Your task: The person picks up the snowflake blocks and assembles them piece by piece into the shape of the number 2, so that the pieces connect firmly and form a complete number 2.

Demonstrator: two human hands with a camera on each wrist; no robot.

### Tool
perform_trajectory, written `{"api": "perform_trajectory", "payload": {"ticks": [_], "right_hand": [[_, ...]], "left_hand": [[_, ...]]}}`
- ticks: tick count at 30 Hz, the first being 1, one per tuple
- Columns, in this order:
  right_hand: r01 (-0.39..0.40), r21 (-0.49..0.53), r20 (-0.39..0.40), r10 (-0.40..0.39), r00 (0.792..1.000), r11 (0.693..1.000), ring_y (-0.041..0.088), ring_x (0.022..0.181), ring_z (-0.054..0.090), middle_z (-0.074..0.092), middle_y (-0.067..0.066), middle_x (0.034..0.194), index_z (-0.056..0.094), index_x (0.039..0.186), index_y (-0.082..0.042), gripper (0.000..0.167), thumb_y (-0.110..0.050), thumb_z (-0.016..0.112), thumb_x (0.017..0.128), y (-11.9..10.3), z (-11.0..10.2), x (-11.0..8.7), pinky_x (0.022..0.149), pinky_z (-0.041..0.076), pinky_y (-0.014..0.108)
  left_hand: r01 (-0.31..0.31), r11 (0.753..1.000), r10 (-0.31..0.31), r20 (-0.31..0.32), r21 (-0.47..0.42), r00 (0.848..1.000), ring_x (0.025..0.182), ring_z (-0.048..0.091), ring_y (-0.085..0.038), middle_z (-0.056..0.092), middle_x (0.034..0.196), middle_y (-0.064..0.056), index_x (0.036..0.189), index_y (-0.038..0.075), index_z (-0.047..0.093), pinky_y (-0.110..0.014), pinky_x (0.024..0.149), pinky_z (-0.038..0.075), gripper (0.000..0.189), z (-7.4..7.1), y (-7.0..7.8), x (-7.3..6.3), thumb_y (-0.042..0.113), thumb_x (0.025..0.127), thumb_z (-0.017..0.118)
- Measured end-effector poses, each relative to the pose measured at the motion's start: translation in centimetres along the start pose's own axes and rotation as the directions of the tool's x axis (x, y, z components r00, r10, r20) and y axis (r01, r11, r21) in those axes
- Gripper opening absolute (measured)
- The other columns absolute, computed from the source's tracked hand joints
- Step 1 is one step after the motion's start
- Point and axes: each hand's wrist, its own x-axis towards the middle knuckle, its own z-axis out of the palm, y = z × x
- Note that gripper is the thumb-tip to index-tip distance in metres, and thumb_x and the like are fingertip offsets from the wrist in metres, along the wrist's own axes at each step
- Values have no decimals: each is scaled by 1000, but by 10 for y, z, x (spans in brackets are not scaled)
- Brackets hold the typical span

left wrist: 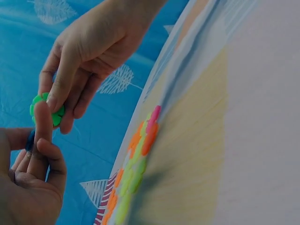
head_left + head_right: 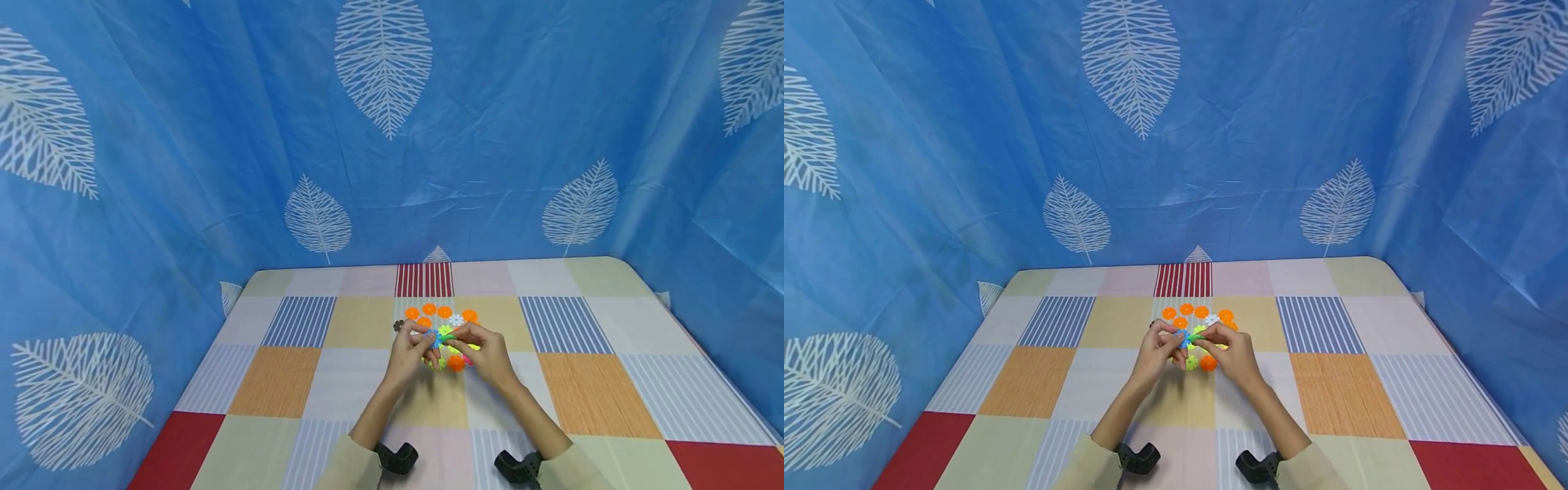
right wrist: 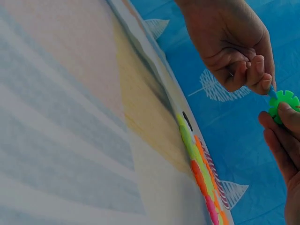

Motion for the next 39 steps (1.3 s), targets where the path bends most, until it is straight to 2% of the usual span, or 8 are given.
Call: {"api": "perform_trajectory", "payload": {"ticks": [8,12,16,19,23,25,33,39], "right_hand": [[74,-13,1,-74,997,997,30,71,67,66,20,74,62,77,9,11,17,67,71,-3,5,-1,68,53,24],[74,-8,-17,-74,997,997,29,71,67,65,20,74,62,76,9,12,18,67,71,-1,7,-2,68,52,22],[51,-28,-7,-51,999,998,30,72,67,65,19,76,62,79,8,12,16,67,72,0,6,-2,69,52,22],[32,-87,27,-30,999,996,29,76,67,68,14,82,65,86,3,14,10,69,75,10,4,-3,71,53,27],[21,-175,72,-9,997,984,21,82,67,69,5,93,68,99,-6,21,-3,71,78,37,-6,-5,73,53,37],[-3,-204,68,18,998,979,17,83,66,69,1,94,68,102,-7,22,-9,71,80,49,-15,-6,74,52,37],[-184,-390,-40,183,982,902,16,79,60,66,2,90,69,104,-6,25,-11,72,80,73,-44,-13,68,50,25],[-220,-474,-20,239,971,853,21,80,57,64,7,92,69,103,-1,30,-13,75,77,82,-47,-16,66,47,28]], "left_hand": [[14,1000,-14,-6,-13,1000,43,52,-12,55,61,-7,101,-12,34,-20,50,40,15,-3,-7,1,-5,93,45],[31,999,-31,-2,-7,1000,44,53,-12,56,62,-5,102,-7,36,-21,51,42,14,-7,-17,5,-3,94,46],[33,999,-33,3,10,999,46,54,-12,58,64,-8,102,-9,36,-23,51,48,16,-7,-15,5,-2,94,48],[-19,999,19,8,35,1000,47,56,-13,59,64,-14,102,-9,36,-24,50,48,18,-9,-20,6,1,94,49],[-144,989,143,25,41,989,47,58,-12,61,64,-12,101,-1,38,-23,50,45,16,-15,-36,8,8,95,50],[-167,985,167,23,36,986,47,59,-12,61,64,-11,101,0,38,-22,50,44,17,-17,-40,8,11,95,50],[-9,999,12,-57,36,998,49,60,-12,62,69,-16,111,-9,35,-22,53,44,26,-20,-48,10,7,96,49],[66,997,-61,-87,49,994,51,60,-15,60,75,-29,116,-12,34,-23,54,44,28,-19,-47,9,4,96,47]]}}
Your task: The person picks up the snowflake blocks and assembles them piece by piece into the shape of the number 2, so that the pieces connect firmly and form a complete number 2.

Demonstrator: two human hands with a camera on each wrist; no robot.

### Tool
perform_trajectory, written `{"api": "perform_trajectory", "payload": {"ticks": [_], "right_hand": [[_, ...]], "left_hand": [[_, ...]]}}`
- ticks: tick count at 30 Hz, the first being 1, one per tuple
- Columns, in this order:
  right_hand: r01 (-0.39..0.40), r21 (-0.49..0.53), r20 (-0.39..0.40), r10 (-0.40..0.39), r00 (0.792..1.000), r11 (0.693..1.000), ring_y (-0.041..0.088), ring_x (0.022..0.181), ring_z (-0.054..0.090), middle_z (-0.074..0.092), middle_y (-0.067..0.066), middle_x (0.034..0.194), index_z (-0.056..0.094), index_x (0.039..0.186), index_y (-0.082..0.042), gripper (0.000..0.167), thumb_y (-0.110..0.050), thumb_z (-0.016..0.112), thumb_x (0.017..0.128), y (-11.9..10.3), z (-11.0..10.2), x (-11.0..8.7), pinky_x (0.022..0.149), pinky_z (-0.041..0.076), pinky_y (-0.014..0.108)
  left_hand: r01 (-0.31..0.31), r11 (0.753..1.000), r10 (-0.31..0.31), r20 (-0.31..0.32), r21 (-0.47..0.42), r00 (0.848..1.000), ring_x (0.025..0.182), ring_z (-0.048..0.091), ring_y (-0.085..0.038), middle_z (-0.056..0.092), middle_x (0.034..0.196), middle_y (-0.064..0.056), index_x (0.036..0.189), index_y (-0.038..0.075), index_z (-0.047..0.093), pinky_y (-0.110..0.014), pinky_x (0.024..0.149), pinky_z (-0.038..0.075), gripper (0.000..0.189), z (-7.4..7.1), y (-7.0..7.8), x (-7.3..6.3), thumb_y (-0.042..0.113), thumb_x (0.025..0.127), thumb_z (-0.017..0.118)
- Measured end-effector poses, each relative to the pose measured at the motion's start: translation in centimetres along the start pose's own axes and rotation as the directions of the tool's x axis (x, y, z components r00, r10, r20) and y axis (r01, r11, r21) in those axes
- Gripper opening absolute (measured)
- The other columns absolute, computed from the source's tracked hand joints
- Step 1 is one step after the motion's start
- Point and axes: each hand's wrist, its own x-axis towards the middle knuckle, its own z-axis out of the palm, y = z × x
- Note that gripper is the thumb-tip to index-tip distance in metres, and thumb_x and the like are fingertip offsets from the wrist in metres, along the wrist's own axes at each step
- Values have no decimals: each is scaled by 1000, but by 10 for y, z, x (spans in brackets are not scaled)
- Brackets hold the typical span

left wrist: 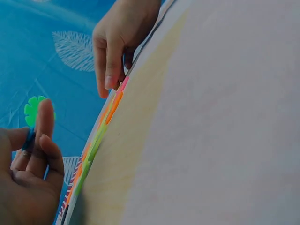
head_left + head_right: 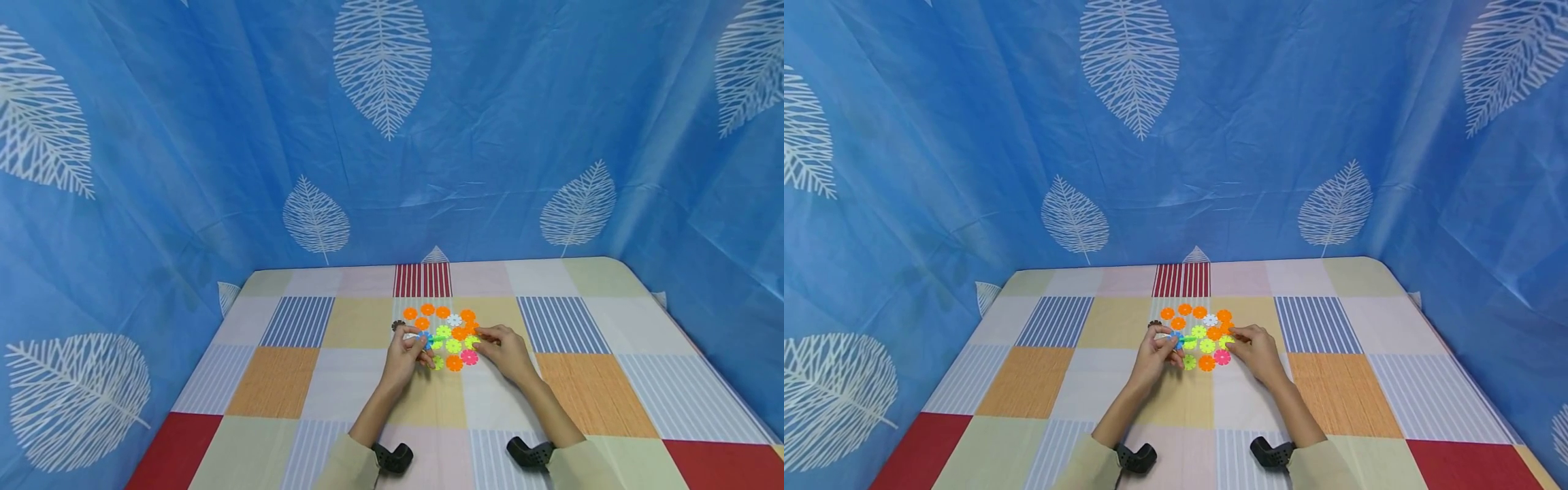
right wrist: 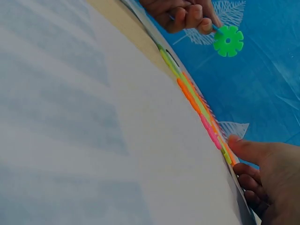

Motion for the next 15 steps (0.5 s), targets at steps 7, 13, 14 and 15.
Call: {"api": "perform_trajectory", "payload": {"ticks": [7,13,14,15], "right_hand": [[-2,-23,15,2,1000,1000,22,82,54,62,6,91,72,95,-3,25,-15,78,74,2,1,0,68,46,34],[-35,3,25,34,999,999,21,81,55,62,3,87,66,95,-4,26,-13,78,73,0,2,-1,71,47,32],[-47,22,25,46,999,999,20,79,55,62,3,85,65,95,-5,25,-12,78,74,0,2,0,69,48,30],[-59,45,21,58,998,997,19,77,55,62,2,83,63,94,-5,25,-11,77,74,-1,2,0,68,48,28]], "left_hand": [[-33,998,32,18,47,999,54,61,-30,55,77,-38,114,-16,34,-23,54,44,25,4,14,-9,-1,96,43],[-34,998,33,20,59,999,59,60,-43,56,77,-37,114,-15,37,-23,55,44,25,3,13,-9,0,96,44],[-33,998,32,20,58,999,59,60,-43,56,78,-37,114,-15,37,-23,55,44,25,3,13,-9,0,96,45],[-33,998,32,22,56,999,59,60,-42,56,77,-37,114,-15,37,-23,55,45,25,3,12,-9,1,96,45]]}}
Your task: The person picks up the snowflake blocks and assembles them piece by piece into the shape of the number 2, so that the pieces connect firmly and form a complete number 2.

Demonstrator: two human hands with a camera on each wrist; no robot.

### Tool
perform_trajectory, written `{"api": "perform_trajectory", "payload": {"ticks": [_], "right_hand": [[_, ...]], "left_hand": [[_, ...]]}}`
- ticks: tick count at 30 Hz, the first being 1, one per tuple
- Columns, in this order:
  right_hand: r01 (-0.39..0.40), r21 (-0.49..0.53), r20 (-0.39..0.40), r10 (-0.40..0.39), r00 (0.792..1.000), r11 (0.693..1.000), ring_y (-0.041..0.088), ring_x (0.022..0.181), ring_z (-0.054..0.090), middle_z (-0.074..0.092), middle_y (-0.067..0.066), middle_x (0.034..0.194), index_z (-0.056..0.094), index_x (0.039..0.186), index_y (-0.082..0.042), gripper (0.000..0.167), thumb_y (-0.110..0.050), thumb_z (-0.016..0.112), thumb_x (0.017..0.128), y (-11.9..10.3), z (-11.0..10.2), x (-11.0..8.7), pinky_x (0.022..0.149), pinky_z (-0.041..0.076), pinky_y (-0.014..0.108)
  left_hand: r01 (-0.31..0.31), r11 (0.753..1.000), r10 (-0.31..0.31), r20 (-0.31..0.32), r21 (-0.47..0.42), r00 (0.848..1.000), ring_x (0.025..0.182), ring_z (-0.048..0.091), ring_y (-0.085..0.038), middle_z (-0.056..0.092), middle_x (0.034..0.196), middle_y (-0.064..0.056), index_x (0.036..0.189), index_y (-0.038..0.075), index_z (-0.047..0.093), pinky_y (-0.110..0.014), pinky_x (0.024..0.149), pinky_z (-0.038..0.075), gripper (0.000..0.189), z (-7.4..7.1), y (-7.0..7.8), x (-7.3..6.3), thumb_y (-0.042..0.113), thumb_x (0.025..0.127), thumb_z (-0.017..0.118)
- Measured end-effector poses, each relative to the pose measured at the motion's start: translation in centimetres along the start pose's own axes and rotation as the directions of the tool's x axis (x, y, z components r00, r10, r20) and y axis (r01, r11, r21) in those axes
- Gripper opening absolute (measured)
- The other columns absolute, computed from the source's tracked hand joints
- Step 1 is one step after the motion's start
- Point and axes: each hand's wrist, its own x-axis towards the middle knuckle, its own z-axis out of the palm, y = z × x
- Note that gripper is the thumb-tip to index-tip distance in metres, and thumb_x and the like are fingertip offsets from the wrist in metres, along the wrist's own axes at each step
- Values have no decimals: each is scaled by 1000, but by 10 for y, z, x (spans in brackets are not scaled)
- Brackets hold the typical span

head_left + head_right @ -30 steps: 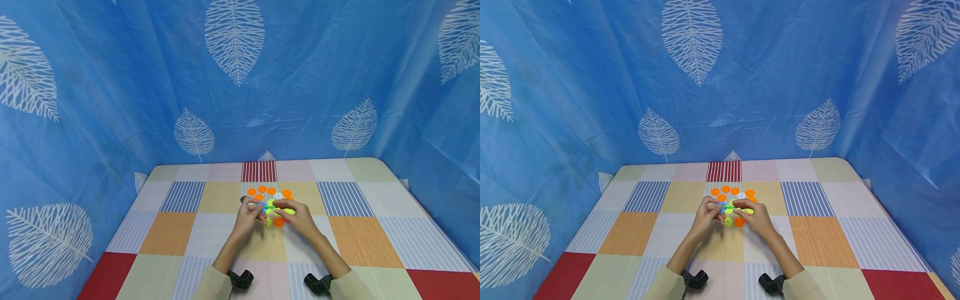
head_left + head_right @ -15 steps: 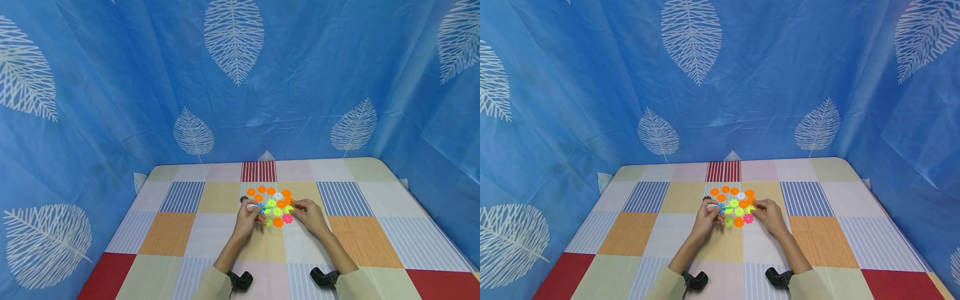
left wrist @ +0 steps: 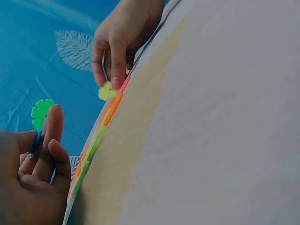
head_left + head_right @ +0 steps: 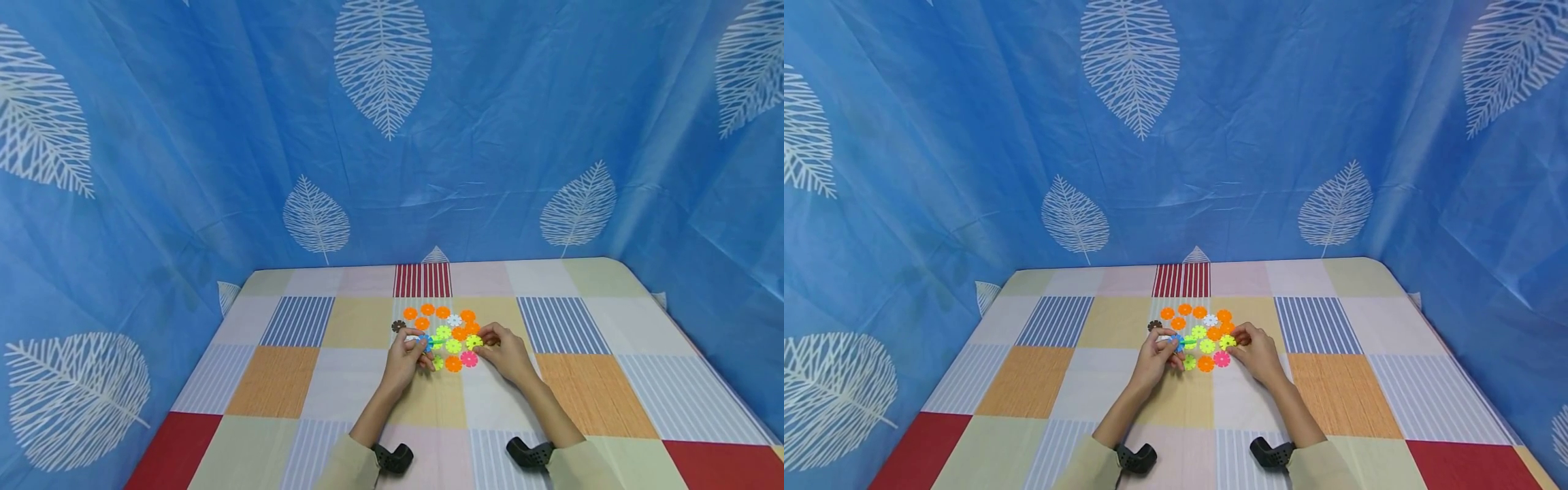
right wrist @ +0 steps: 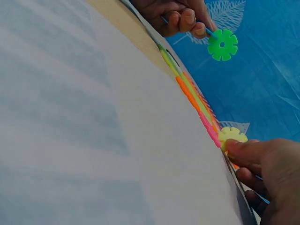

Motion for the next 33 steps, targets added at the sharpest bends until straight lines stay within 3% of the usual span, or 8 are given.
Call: {"api": "perform_trajectory", "payload": {"ticks": [3,7,11,17,21,24,30,33], "right_hand": [[-21,116,-9,22,1000,993,16,70,56,62,3,79,59,95,-5,24,-8,75,77,-4,1,0,63,48,22],[-10,289,15,6,1000,957,14,72,58,63,8,81,61,102,-2,26,-11,71,81,-12,0,0,66,49,19],[7,388,55,-31,998,922,16,72,60,64,14,82,62,105,2,26,-8,69,82,-27,0,0,68,49,19],[38,392,82,-76,994,919,21,71,61,65,22,81,59,105,9,24,2,65,83,-58,-2,-4,68,49,21],[4,376,96,-43,994,927,22,73,61,66,21,80,59,104,8,24,2,66,82,-64,-2,-5,69,49,23],[-7,384,98,-33,995,923,20,72,62,67,18,79,60,103,6,23,1,67,82,-60,2,-4,70,49,24],[-9,364,98,-28,995,931,20,71,62,68,8,75,62,101,-3,23,-10,71,81,-39,12,-1,69,50,26],[-32,357,103,-5,995,933,21,71,63,68,7,74,63,101,-3,23,-9,71,80,-36,12,-1,68,50,25]], "left_hand": [[3,1000,-3,0,-13,1000,57,62,-35,57,76,-34,114,-14,38,-23,55,45,25,-1,-1,0,1,96,45],[14,999,-14,-4,-34,1000,53,61,-22,59,72,-27,113,-13,38,-22,55,45,24,1,-3,0,1,96,45],[10,999,-9,19,-35,1000,54,61,-21,59,73,-27,113,-13,38,-23,55,45,24,2,-5,0,2,96,45],[-25,1000,25,54,-16,998,61,61,-43,56,78,-37,115,-14,35,-25,56,46,25,2,-3,0,1,97,43],[-19,1000,19,53,-10,998,59,62,-37,56,79,-38,115,-14,35,-26,57,47,25,1,-2,-1,1,97,43],[-18,1000,18,55,-4,998,58,63,-31,56,79,-37,115,-14,35,-29,59,48,25,0,-2,-1,1,97,43],[-22,1000,21,62,2,998,62,60,-45,56,78,-35,114,-13,35,-28,58,46,24,1,-2,-2,1,97,42],[-31,1000,31,71,4,997,61,60,-43,56,78,-35,113,-13,36,-27,57,45,22,2,-3,-1,1,97,42]]}}
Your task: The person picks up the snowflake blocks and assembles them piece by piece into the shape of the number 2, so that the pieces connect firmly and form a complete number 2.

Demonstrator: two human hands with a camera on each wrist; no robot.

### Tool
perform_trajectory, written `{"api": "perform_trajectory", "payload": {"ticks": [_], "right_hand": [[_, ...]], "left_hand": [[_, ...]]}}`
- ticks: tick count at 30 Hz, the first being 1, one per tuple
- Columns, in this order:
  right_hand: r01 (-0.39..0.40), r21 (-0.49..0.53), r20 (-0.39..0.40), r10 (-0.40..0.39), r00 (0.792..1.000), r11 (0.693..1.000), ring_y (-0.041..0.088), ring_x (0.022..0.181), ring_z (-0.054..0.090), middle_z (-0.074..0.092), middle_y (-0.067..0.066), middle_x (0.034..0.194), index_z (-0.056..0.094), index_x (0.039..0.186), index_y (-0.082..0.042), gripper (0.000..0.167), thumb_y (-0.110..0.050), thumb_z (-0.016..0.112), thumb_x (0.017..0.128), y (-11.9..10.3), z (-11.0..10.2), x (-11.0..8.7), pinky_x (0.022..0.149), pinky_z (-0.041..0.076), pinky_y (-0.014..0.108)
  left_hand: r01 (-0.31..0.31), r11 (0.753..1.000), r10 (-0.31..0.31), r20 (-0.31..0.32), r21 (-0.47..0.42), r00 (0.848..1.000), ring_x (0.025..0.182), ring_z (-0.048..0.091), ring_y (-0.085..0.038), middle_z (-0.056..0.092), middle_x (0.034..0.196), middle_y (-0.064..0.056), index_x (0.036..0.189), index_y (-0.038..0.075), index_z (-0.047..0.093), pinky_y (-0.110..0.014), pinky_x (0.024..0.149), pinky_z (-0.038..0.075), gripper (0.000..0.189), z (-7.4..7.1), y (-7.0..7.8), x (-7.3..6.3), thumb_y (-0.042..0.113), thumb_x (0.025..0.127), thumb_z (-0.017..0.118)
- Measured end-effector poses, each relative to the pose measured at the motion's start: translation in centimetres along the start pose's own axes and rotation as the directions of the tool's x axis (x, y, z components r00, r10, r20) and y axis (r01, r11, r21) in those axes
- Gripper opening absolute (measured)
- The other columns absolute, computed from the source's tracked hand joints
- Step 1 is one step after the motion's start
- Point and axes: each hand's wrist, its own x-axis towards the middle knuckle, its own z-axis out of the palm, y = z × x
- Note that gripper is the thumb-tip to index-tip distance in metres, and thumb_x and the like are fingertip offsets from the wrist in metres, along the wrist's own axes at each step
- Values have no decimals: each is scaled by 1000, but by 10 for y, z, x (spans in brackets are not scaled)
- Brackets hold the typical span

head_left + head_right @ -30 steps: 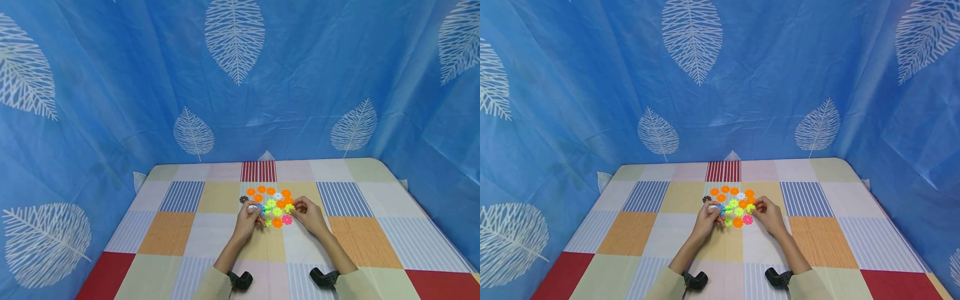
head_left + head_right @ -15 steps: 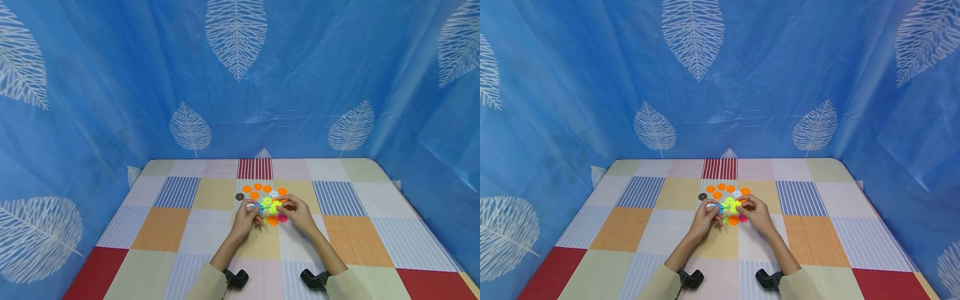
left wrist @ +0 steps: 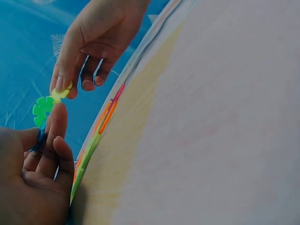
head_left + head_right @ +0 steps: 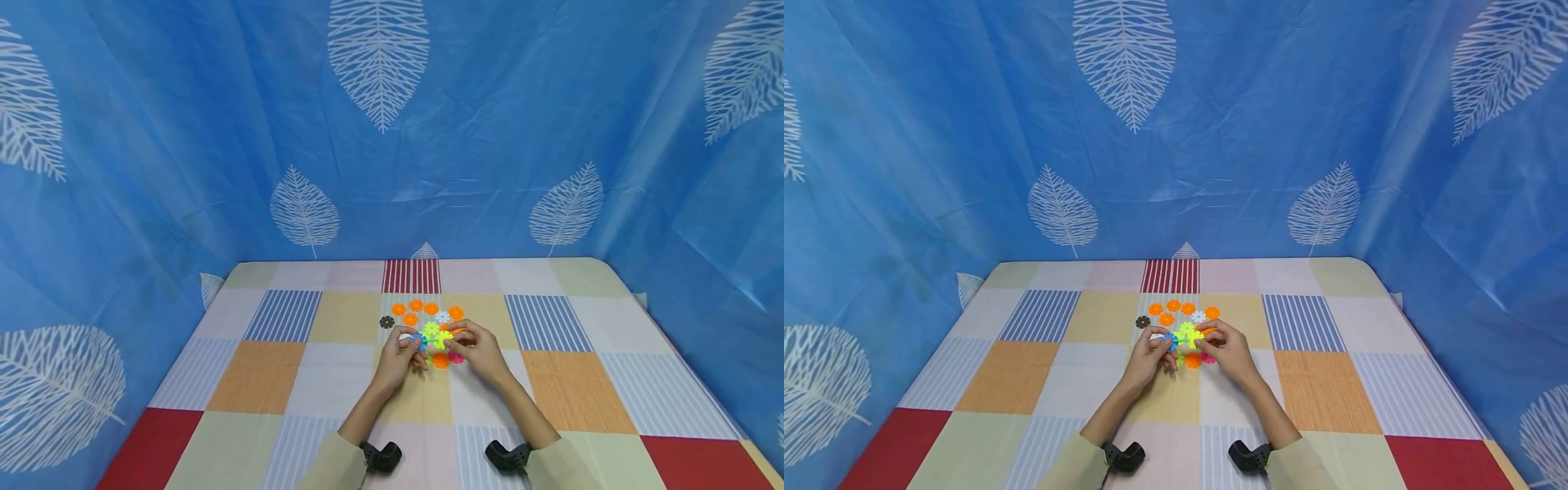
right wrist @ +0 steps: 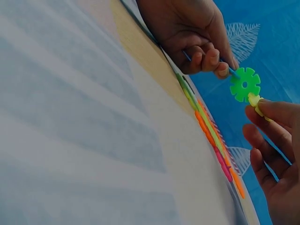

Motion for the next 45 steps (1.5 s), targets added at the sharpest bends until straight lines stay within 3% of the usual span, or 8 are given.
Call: {"api": "perform_trajectory", "payload": {"ticks": [9,15,19,27,35,40,45], "right_hand": [[18,57,31,-20,999,998,28,72,64,66,20,78,60,101,10,22,1,66,82,-26,7,-7,67,51,23],[14,77,35,-16,999,997,32,70,65,66,22,78,60,99,13,21,5,66,81,-30,10,-8,64,53,29],[17,66,29,-19,999,998,30,70,65,66,23,78,60,97,13,19,6,66,80,-29,12,-8,64,52,25],[52,84,10,-53,999,995,22,69,66,66,20,77,61,96,12,19,5,67,79,-14,11,-8,63,53,25],[63,22,4,-63,998,998,15,75,66,69,8,82,66,105,0,28,-14,70,82,9,0,-4,67,52,23],[82,-19,3,-82,997,996,17,77,66,69,7,83,67,107,-2,28,-16,68,83,14,-11,-4,70,51,22],[61,-106,2,-61,998,993,16,70,63,68,7,80,69,102,-3,23,-13,70,81,22,-23,-4,63,50,21]], "left_hand": [[13,1000,-13,-22,0,1000,60,61,-39,58,76,-30,108,-12,37,-26,56,45,17,-3,-2,-3,-2,96,43],[27,999,-27,-20,17,999,62,61,-42,58,78,-35,108,-11,38,-23,56,45,17,-5,-4,-4,-1,96,43],[21,999,-20,-19,35,1000,62,60,-44,57,78,-36,108,-12,39,-22,55,44,17,-5,-3,-4,0,96,44],[24,999,-23,-13,37,1000,62,61,-41,58,78,-35,109,-11,39,-22,55,44,19,-3,-2,-4,1,96,44],[23,1000,-23,-15,5,1000,58,62,-26,58,79,-35,108,-11,39,-23,54,44,18,0,-3,-2,0,96,44],[6,1000,-6,-25,-11,1000,61,62,-39,58,80,-35,108,-12,37,-25,55,45,18,-1,-5,-1,0,96,43],[11,999,-11,-28,-32,1000,68,58,-51,58,82,-36,110,-10,34,-25,56,45,18,-3,-6,0,2,98,40]]}}
